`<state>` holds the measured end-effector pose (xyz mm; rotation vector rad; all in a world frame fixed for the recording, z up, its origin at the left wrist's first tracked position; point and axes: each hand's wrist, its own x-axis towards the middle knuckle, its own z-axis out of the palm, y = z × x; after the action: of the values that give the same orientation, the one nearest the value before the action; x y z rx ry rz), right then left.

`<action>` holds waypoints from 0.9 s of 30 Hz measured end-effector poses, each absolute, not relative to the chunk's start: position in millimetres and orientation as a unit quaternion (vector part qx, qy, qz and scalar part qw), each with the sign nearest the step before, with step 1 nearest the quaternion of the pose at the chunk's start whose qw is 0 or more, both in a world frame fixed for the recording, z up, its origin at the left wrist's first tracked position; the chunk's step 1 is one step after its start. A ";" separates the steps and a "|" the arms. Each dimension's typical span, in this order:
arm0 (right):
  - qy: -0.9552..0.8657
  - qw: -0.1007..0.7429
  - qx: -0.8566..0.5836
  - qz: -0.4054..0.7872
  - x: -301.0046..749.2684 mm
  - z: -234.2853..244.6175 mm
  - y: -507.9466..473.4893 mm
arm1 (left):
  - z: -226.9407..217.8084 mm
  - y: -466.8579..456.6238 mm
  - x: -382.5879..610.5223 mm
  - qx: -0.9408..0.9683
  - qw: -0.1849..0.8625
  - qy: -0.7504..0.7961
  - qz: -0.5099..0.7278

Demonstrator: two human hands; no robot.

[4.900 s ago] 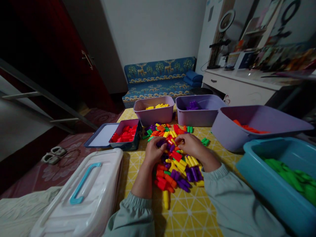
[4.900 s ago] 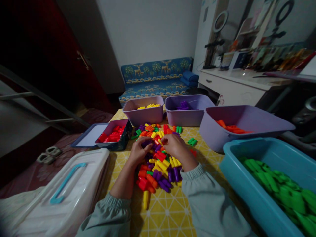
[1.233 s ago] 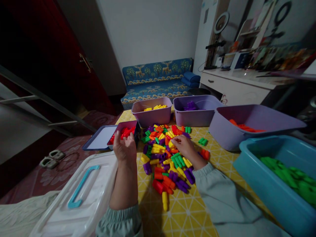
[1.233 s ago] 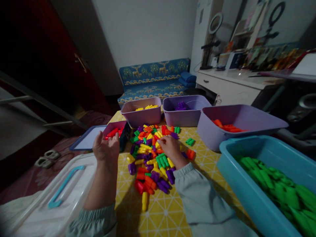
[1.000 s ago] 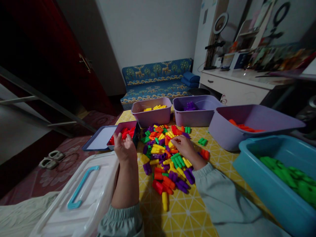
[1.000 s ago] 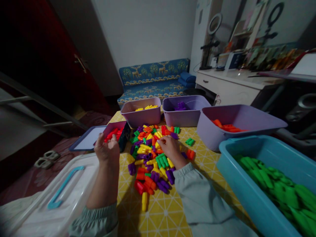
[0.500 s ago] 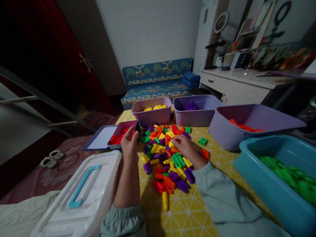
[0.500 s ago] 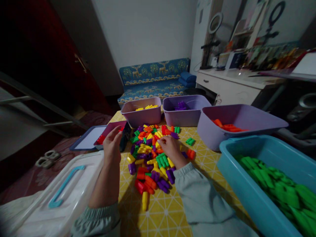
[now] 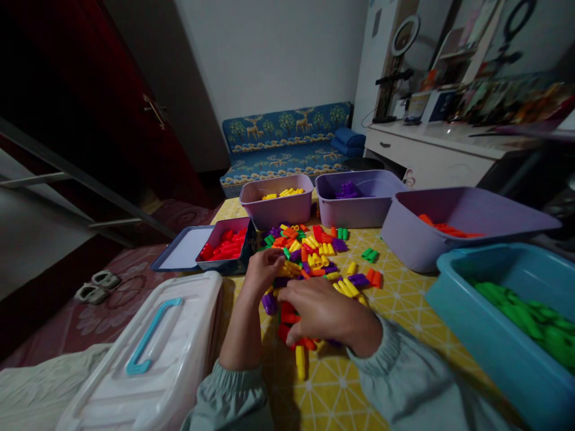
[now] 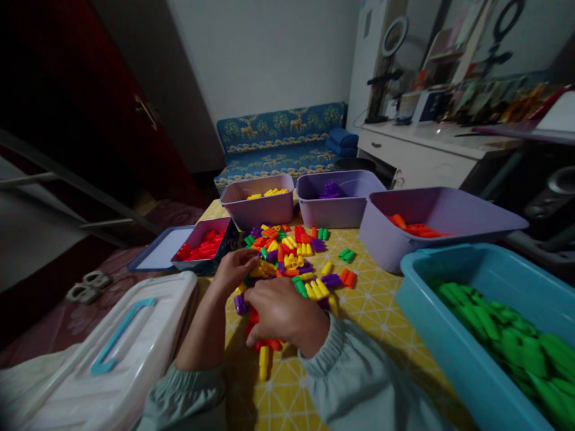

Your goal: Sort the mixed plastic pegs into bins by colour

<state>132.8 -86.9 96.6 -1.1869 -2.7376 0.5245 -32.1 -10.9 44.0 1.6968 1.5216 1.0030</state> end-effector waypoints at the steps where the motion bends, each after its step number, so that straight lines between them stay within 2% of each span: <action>1: -0.907 0.036 -0.391 0.151 127.2 95.6 -93.3 | 43.2 -10.4 -32.9 0.644 0.322 0.580 0.383; 5: -0.916 0.002 -0.385 0.114 109.2 87.3 -106.7 | 40.9 -9.1 -35.3 0.633 0.329 0.581 0.391; 12: -0.899 0.041 -0.420 0.114 110.2 82.4 -92.3 | 39.0 -7.8 -36.0 0.622 0.342 0.568 0.418; 16: -0.827 0.163 -0.523 0.128 132.1 72.0 -59.0 | 37.9 -6.8 -36.2 0.599 0.357 0.569 0.435; 19: -0.730 0.300 -0.596 0.149 149.8 54.3 -30.3 | 39.6 -8.1 -30.6 0.576 0.405 0.556 0.442; 21: -0.659 0.399 -0.594 0.230 158.1 41.4 -15.9 | 42.4 -10.5 -23.1 0.559 0.463 0.528 0.441; 23: -0.593 0.462 -0.556 0.354 162.2 32.0 -8.0 | 44.9 -13.4 -13.8 0.546 0.513 0.494 0.441; 25: -0.545 0.489 -0.512 0.450 163.2 28.2 -6.2 | 45.3 -15.5 -4.9 0.539 0.546 0.463 0.443; 27: -0.526 0.498 -0.483 0.492 162.6 29.4 -8.1 | 43.4 -16.1 1.8 0.533 0.565 0.443 0.447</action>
<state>162.6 -8.1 29.4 -1.1695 -1.2746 1.1910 1.8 -16.1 43.4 1.2542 1.0419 1.0513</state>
